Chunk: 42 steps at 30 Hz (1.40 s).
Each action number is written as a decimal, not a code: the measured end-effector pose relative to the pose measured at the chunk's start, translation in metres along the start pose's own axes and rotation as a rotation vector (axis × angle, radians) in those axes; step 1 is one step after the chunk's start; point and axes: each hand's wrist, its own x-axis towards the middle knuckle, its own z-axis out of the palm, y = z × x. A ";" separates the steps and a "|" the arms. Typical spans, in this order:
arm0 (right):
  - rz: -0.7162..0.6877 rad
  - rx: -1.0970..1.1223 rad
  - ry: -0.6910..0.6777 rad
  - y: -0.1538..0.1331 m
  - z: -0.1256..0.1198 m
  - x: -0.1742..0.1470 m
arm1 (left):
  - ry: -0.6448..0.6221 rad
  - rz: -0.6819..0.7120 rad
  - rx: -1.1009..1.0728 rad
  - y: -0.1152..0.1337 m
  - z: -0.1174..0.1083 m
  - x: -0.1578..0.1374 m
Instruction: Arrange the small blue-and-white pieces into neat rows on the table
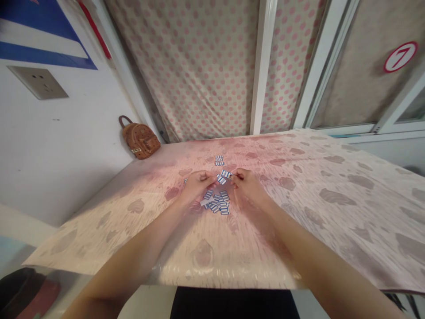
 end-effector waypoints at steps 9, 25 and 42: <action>0.045 0.129 -0.113 -0.009 0.005 -0.004 | 0.126 0.162 -0.001 -0.009 0.007 0.001; -0.219 -0.200 -0.017 -0.004 0.015 -0.012 | 0.180 0.237 -0.074 -0.003 0.015 -0.003; -0.335 -0.378 0.038 -0.018 0.015 -0.017 | 0.163 0.197 -0.056 -0.005 0.018 -0.004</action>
